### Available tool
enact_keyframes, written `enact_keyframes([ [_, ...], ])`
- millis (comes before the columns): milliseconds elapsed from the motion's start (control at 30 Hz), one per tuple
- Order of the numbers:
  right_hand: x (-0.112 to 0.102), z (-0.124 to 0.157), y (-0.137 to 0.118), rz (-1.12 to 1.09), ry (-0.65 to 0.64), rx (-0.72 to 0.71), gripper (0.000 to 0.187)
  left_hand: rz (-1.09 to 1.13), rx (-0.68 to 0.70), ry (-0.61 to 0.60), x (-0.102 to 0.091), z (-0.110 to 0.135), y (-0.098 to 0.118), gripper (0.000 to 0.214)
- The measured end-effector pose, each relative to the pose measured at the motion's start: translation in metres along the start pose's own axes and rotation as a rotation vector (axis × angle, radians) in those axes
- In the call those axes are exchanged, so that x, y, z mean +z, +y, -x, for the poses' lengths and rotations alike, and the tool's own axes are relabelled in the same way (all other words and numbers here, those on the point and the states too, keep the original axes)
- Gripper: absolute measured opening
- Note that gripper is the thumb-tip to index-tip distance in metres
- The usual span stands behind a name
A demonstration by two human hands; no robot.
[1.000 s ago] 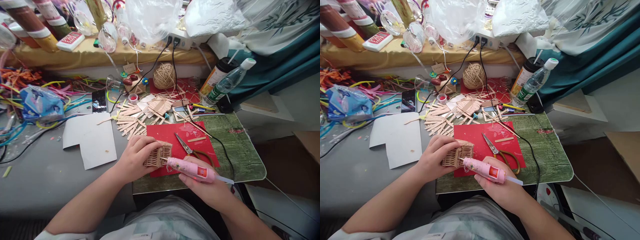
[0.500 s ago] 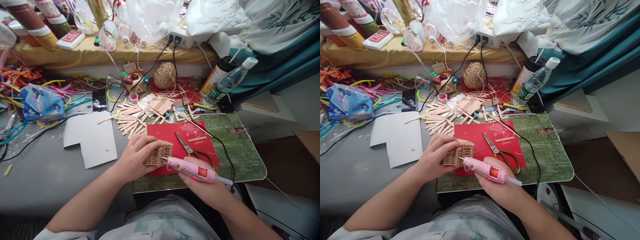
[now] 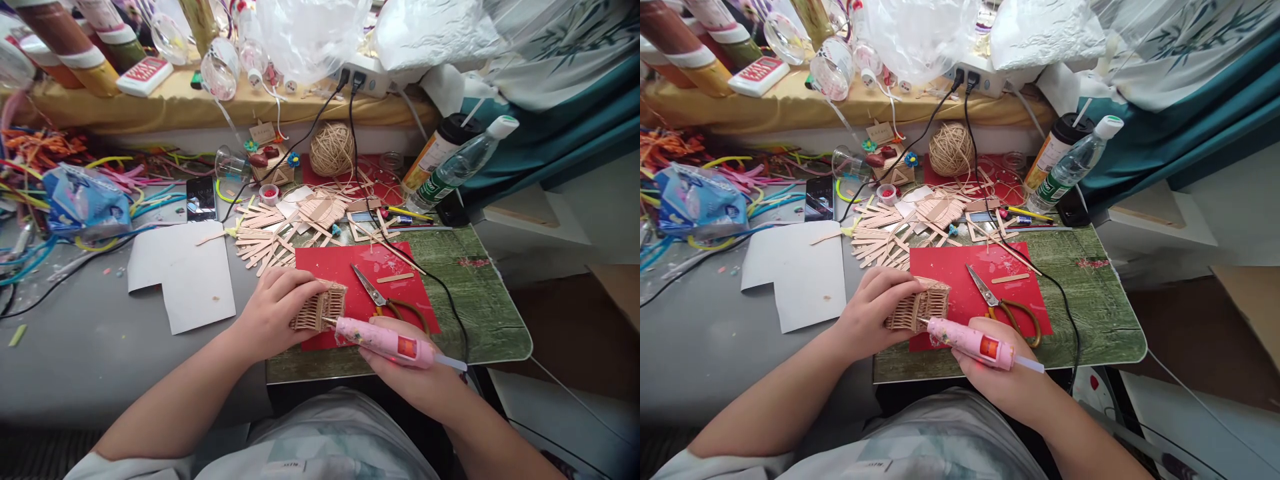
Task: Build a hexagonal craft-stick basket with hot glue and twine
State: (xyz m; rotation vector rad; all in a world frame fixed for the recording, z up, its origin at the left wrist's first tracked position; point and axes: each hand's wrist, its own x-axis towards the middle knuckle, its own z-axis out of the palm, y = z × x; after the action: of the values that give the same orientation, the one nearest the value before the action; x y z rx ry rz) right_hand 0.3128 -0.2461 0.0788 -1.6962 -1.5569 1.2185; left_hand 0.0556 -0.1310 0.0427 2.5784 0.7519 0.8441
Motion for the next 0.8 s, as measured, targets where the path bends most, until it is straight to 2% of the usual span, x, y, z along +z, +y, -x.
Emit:
enact_keyframes([
  [133,-0.004,0.001,-0.006,0.020,-0.083,0.036,0.025,-0.012,0.016,-0.001,0.000,0.000,0.000,0.059],
  [233,-0.005,0.003,-0.009,0.023,-0.089,0.068,0.024,-0.013,0.021,-0.002,0.000,0.000,0.001,0.060],
  [367,-0.005,0.005,-0.007,-0.050,-0.077,0.057,0.013,-0.018,0.016,0.008,0.000,0.000,0.001,0.060],
  [567,-0.005,0.005,0.005,-0.116,0.041,0.062,0.018,-0.021,-0.006,0.004,-0.002,-0.001,0.001,0.059],
  [667,-0.008,0.003,0.012,-0.128,0.086,0.033,0.015,-0.025,-0.043,0.001,-0.002,-0.002,0.001,0.060],
  [800,-0.014,0.002,0.019,-0.152,0.217,-0.033,0.014,0.006,-0.123,0.016,-0.002,-0.003,0.002,0.061],
])
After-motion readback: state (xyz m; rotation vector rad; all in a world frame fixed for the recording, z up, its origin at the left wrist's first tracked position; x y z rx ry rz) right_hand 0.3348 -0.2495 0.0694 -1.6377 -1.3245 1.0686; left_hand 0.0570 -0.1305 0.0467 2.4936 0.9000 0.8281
